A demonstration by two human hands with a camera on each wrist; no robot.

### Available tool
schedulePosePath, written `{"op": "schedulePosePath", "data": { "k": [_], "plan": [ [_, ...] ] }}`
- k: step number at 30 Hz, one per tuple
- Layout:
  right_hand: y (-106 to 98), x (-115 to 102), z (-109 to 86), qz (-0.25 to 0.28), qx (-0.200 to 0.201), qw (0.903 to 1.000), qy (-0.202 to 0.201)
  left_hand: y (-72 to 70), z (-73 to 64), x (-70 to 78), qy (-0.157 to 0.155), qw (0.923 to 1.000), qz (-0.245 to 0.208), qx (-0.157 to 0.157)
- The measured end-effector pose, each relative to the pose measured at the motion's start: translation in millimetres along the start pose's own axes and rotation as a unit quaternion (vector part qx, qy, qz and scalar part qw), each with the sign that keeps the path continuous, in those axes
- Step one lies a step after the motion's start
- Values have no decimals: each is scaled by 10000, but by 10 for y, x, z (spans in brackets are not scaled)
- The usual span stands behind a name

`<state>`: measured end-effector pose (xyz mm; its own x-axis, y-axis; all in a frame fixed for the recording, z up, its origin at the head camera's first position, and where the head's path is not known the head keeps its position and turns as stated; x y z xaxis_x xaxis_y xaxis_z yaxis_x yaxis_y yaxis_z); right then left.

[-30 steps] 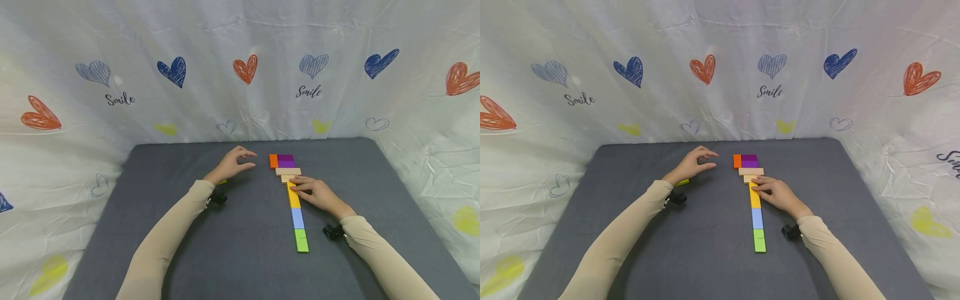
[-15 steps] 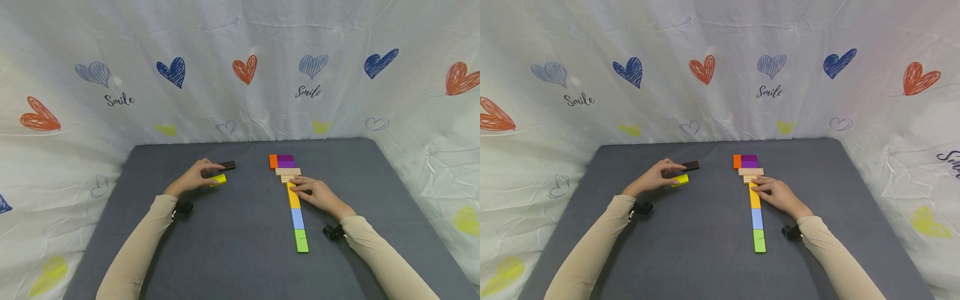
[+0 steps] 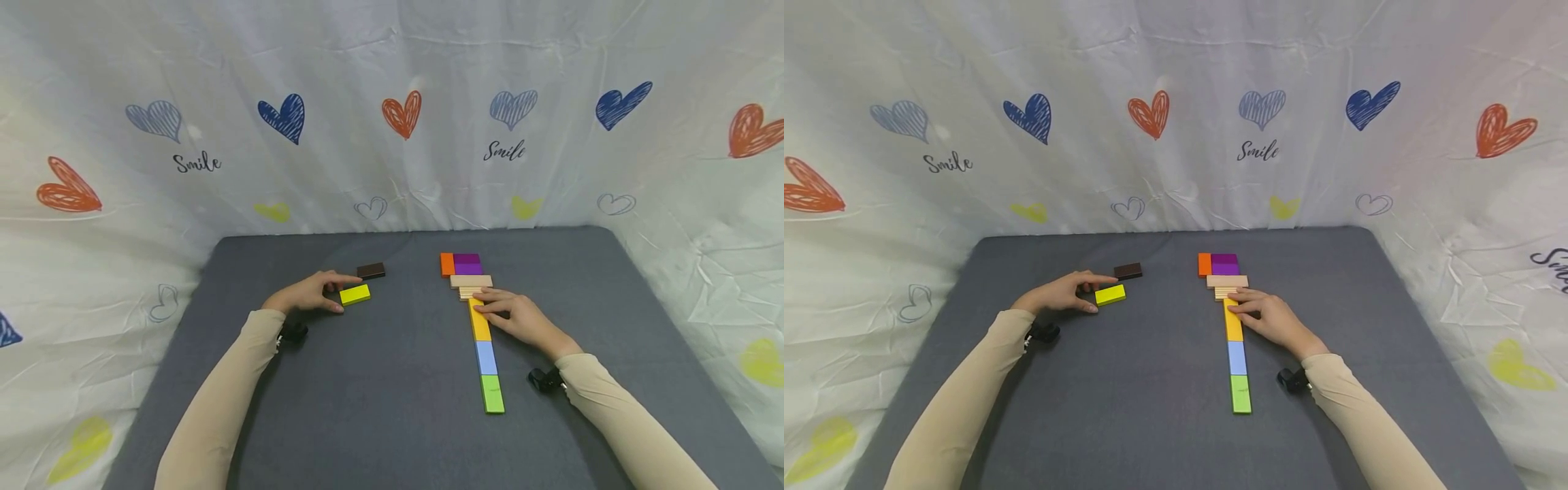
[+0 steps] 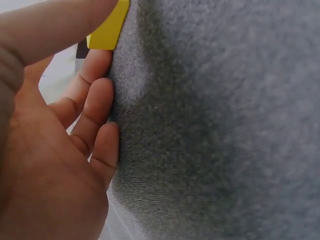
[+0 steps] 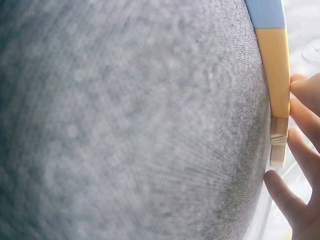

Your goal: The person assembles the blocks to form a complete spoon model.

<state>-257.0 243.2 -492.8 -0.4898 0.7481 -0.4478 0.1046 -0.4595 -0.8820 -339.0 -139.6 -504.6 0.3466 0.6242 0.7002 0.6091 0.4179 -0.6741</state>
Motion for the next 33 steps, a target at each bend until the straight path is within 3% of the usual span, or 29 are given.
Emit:
{"op": "schedulePosePath", "data": {
  "k": [9, 33],
  "plan": [
    [3, 6, -4, 35, 16, 10000, 38, 17, 74, 46, -247, 9982, 402, -365],
    [3, 19, 6, 70, -52, 9998, 169, 45, 217, 93, -367, 9953, 711, -547]
  ]
}}
Point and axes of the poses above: each hand's wrist, its own z-axis towards the middle knuckle, its own y-axis out of the palm, x = y × z, the point moved 8 cm from there along z, towards the middle knuckle, and after that the axes turned 3 degrees about -z, right-handed, at the moved point
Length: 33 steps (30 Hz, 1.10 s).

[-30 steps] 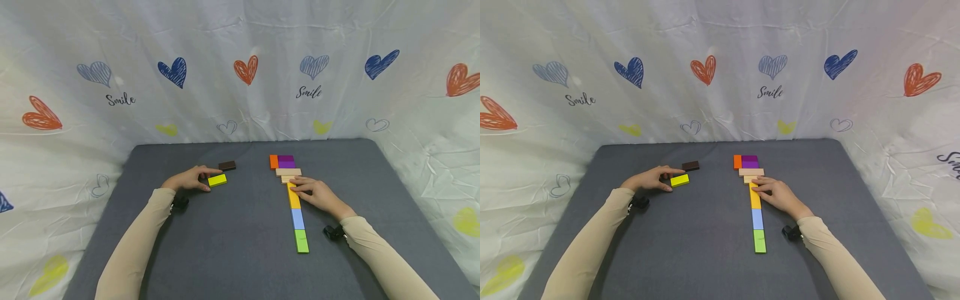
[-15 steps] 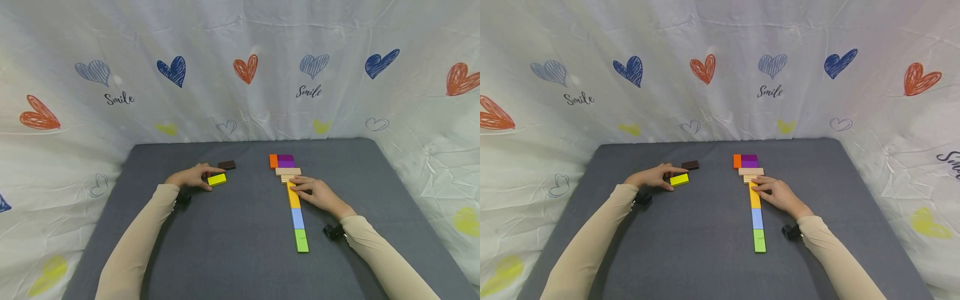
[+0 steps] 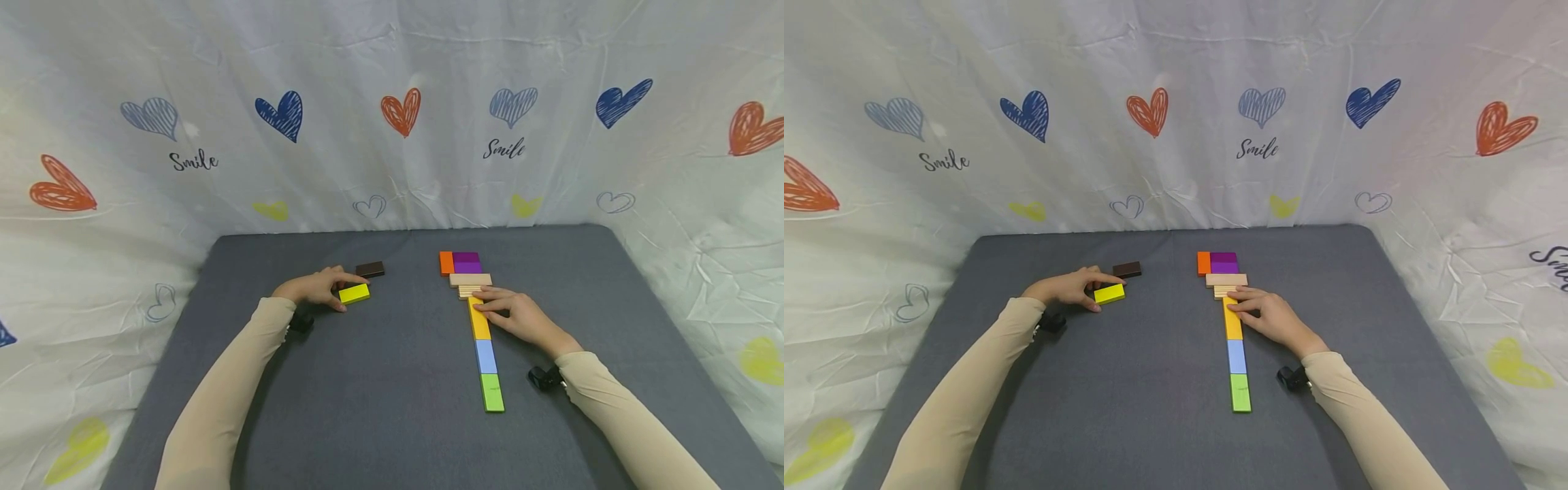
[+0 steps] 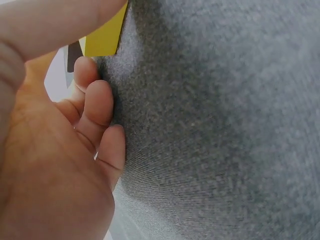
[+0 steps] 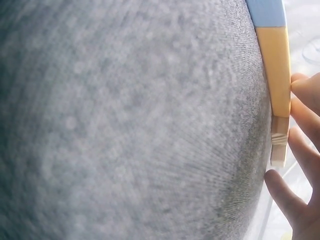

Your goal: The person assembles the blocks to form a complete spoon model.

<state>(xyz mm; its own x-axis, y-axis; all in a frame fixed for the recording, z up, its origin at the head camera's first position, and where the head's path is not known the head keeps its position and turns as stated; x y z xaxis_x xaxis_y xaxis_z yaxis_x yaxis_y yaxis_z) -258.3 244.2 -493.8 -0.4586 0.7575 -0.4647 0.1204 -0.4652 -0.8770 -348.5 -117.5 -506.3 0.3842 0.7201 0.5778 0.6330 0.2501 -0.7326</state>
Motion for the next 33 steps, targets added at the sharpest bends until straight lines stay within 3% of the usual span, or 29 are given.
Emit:
{"op": "schedulePosePath", "data": {
  "k": [6, 11, 16, 25, 33],
  "plan": [
    [6, -6, -7, 2, 7, 10000, -50, -13, 12, 15, 217, 9987, -405, 200],
    [14, -7, -14, 33, -11, 10000, -45, -101, 35, 140, 635, 9910, -919, 743],
    [5, -8, -16, 56, 3, 10000, 4, -170, 68, 314, 720, 9870, -825, 1176],
    [15, -3, -11, 24, -75, 9999, 62, -42, 203, 497, 670, 9906, -682, 974],
    [5, -7, -7, 27, -85, 9999, 67, 89, 337, 632, 777, 9900, -867, 796]
  ]
}}
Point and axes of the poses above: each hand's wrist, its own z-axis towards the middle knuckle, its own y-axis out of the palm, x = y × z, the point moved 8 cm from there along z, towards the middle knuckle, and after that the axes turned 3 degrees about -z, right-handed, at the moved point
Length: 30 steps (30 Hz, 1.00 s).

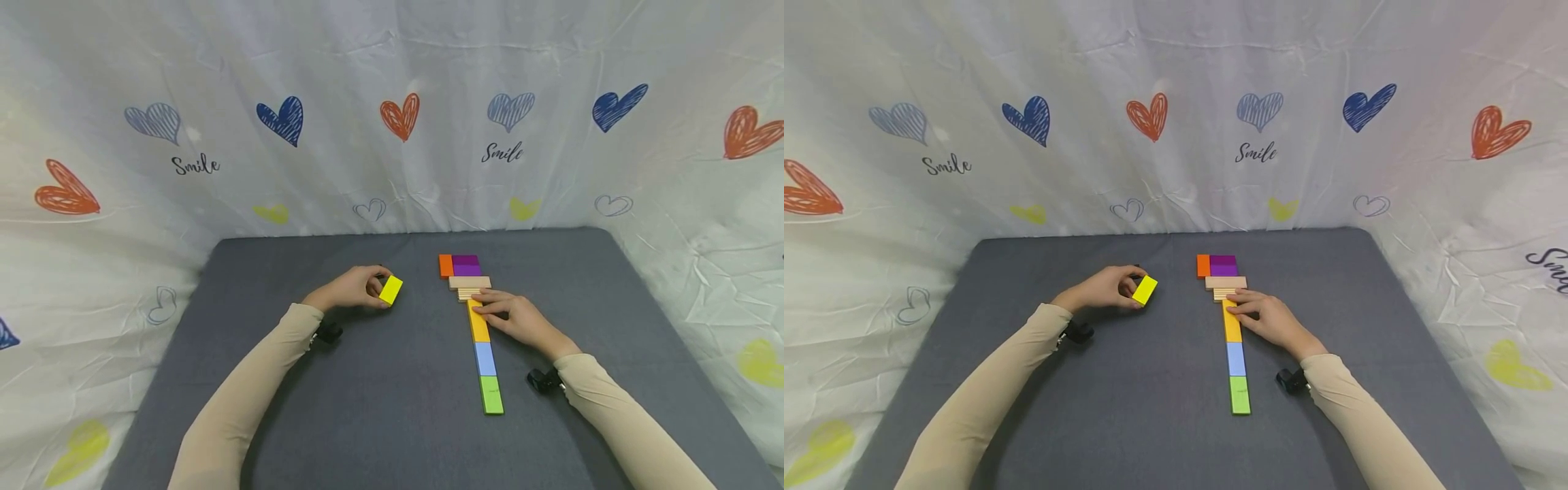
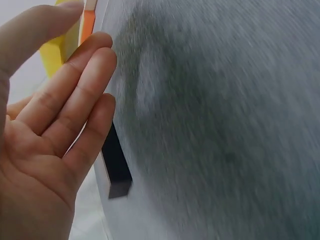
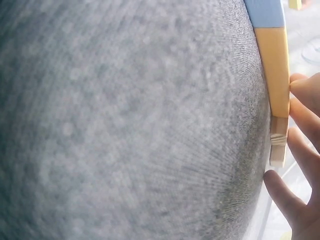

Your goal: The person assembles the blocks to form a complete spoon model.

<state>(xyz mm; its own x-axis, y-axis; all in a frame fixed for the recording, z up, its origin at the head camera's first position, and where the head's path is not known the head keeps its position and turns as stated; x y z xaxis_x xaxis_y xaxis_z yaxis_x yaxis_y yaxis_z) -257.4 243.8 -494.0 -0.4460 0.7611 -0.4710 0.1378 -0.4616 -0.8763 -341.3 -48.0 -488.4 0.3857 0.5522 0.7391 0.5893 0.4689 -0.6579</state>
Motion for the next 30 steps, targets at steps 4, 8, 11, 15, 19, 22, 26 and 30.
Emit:
{"op": "schedulePosePath", "data": {
  "k": [4, 8, 11, 15, 19, 22, 26, 30],
  "plan": [
    [-3, -1, -5, 11, 10, 10000, -15, 54, 81, 75, 77, 9999, -4, 91],
    [-7, -5, -5, 18, 20, 10000, -34, 73, 184, 163, 187, 9989, 70, 414],
    [-7, 6, -2, 17, 31, 10000, -20, 73, 257, 221, 226, 9967, 152, 763],
    [-1, 16, 2, -14, 32, 10000, -26, 95, 352, 298, 365, 9924, 178, 1158],
    [-2, 18, -1, -19, 29, 10000, 1, 143, 443, 393, 518, 9885, 190, 1409],
    [3, 24, 0, -42, 9, 10000, 48, 186, 509, 445, 525, 9861, 280, 1551],
    [9, 24, 3, -81, -23, 9999, 83, 248, 595, 498, 440, 9840, 559, 1634],
    [7, 21, 7, -95, 2, 9999, 52, 281, 689, 560, 283, 9810, 811, 1740]
  ]
}}
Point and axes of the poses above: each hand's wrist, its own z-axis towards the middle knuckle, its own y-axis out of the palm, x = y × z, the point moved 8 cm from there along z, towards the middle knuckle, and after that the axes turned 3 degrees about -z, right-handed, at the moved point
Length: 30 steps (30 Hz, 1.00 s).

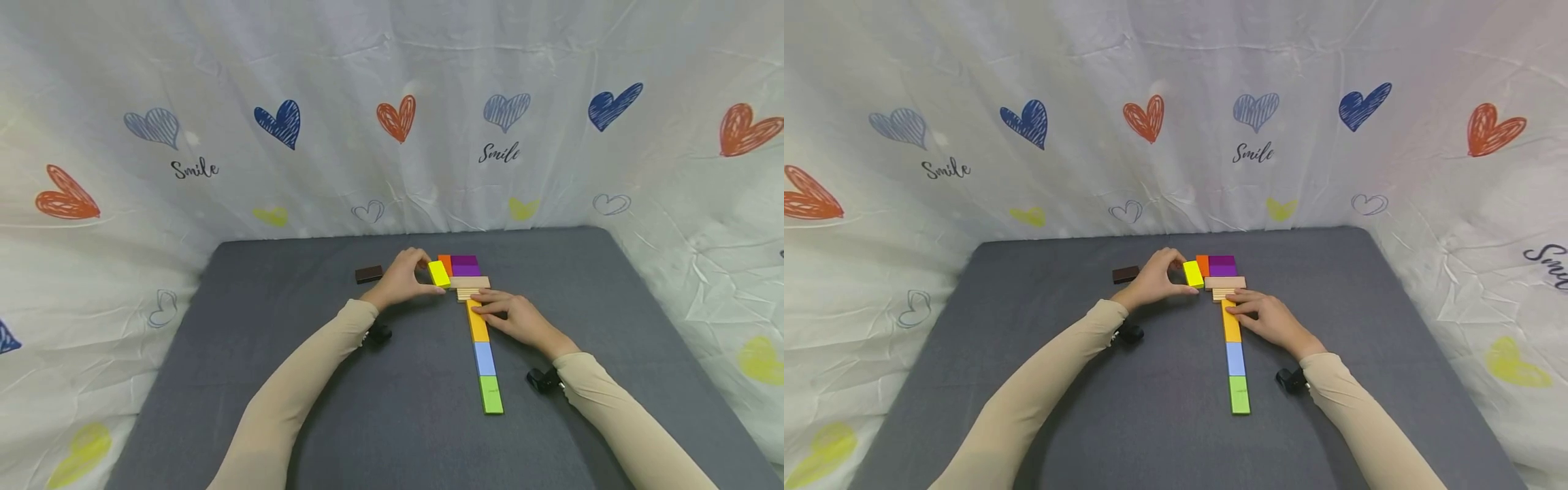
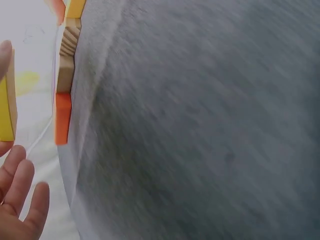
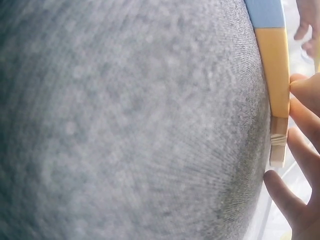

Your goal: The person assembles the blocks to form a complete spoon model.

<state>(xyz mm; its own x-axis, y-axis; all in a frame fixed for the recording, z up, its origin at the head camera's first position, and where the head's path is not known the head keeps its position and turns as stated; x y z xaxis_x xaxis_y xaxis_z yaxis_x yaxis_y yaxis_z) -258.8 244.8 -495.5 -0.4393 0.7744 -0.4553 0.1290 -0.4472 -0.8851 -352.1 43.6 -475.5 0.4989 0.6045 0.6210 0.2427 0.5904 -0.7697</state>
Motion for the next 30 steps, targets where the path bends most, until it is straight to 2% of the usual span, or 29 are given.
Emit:
{"op": "schedulePosePath", "data": {
  "k": [8, 14, 19, 24, 30],
  "plan": [
    [-5, 5, -11, 12, 62, 9999, -152, 135, 249, 216, -29, 9990, 424, 161],
    [2, -2, -4, -24, 96, 9997, -224, 230, 438, 377, -69, 9980, 535, 323],
    [-21, -26, 4, -53, 204, 9992, -345, 318, 564, 464, -179, 9973, 630, 343],
    [-26, -30, 4, 7, 191, 9991, -380, 400, 644, 513, -332, 9968, 647, 340],
    [-23, -23, -1, -33, 203, 9991, -365, 518, 694, 478, -659, 9949, 695, 325]
  ]
}}
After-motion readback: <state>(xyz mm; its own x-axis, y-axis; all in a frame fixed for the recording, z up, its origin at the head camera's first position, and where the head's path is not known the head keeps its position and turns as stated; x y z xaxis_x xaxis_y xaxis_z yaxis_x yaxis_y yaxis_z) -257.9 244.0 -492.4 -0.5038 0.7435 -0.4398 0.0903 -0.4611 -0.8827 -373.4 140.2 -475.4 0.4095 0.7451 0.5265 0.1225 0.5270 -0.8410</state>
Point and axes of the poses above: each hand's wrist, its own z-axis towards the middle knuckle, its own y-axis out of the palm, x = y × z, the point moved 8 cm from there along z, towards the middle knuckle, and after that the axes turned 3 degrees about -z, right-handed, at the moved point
